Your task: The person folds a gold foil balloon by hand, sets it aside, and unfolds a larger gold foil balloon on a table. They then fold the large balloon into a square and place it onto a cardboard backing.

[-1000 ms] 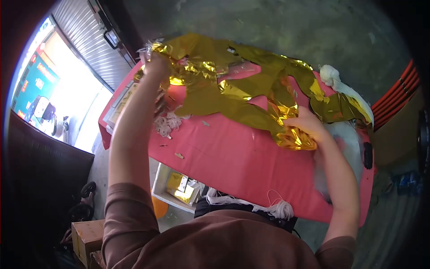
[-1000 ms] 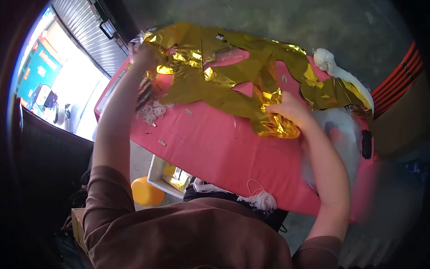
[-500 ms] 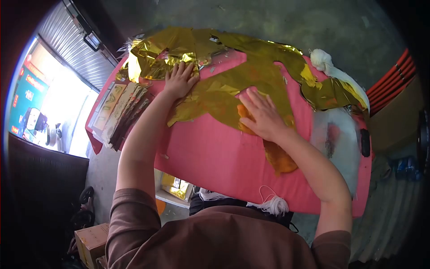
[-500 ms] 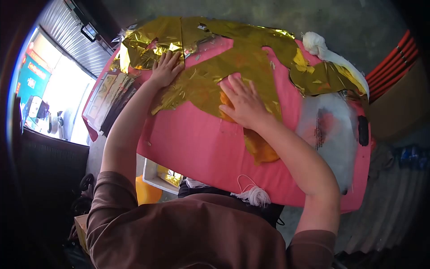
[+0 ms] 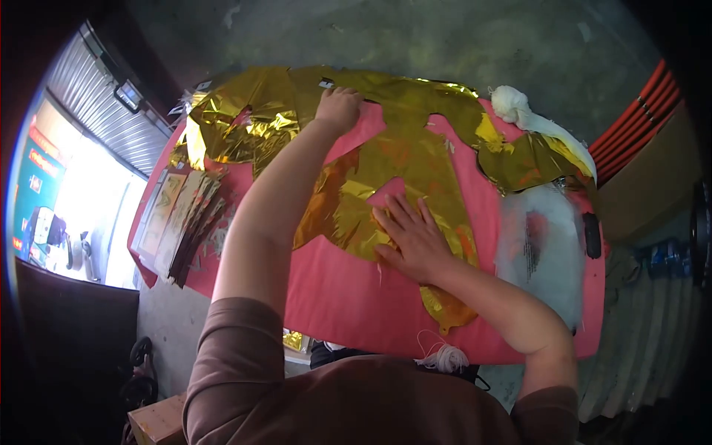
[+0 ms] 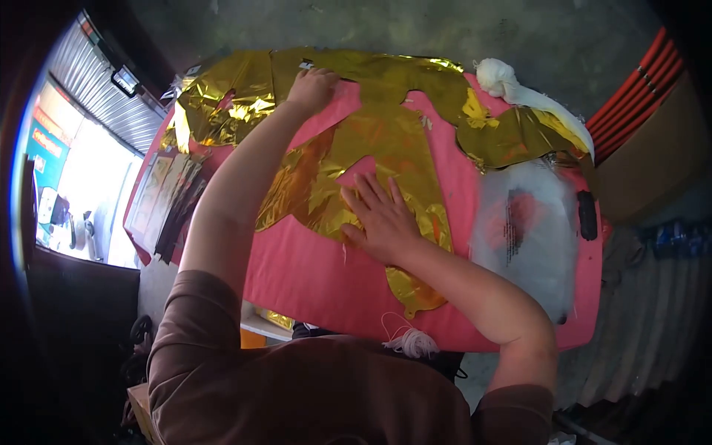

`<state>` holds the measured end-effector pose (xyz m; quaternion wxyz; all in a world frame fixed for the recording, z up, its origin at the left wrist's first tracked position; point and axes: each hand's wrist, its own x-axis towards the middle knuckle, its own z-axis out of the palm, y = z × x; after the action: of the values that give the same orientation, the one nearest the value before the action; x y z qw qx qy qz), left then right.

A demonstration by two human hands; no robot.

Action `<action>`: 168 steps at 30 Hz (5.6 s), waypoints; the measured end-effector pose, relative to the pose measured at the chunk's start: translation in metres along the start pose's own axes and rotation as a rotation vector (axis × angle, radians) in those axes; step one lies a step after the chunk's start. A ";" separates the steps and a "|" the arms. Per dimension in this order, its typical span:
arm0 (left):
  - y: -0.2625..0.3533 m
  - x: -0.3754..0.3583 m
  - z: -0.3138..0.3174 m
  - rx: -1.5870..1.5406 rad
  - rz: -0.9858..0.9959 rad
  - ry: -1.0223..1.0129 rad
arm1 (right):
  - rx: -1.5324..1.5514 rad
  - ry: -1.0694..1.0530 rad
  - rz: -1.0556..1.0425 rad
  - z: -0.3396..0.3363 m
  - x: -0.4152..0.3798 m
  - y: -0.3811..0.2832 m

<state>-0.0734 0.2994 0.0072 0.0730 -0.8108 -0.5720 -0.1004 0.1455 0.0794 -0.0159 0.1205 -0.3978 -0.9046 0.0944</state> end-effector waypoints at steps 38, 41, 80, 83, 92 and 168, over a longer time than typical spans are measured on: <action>0.054 0.030 -0.100 -0.061 0.252 0.557 | 0.391 -0.265 0.121 -0.010 0.015 0.016; 0.070 0.022 -0.100 0.063 0.502 0.696 | 0.514 -0.188 0.158 -0.022 0.026 0.026; 0.039 -0.025 0.018 -0.142 0.051 0.116 | 0.830 1.102 0.466 -0.298 0.031 0.220; 0.061 -0.044 0.013 -0.229 0.392 0.015 | 0.830 1.190 0.446 -0.308 0.030 0.225; 0.068 -0.055 0.016 -0.188 0.350 -0.075 | 0.527 0.881 0.170 -0.286 0.038 0.186; 0.040 -0.247 -0.042 -0.309 0.134 -0.044 | -0.216 -0.071 0.199 0.016 0.024 -0.051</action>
<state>-0.1198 0.0508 -0.0130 -0.0586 -0.8506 -0.4960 -0.1645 0.0898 0.0619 -0.0136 0.0348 -0.4926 -0.8693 0.0219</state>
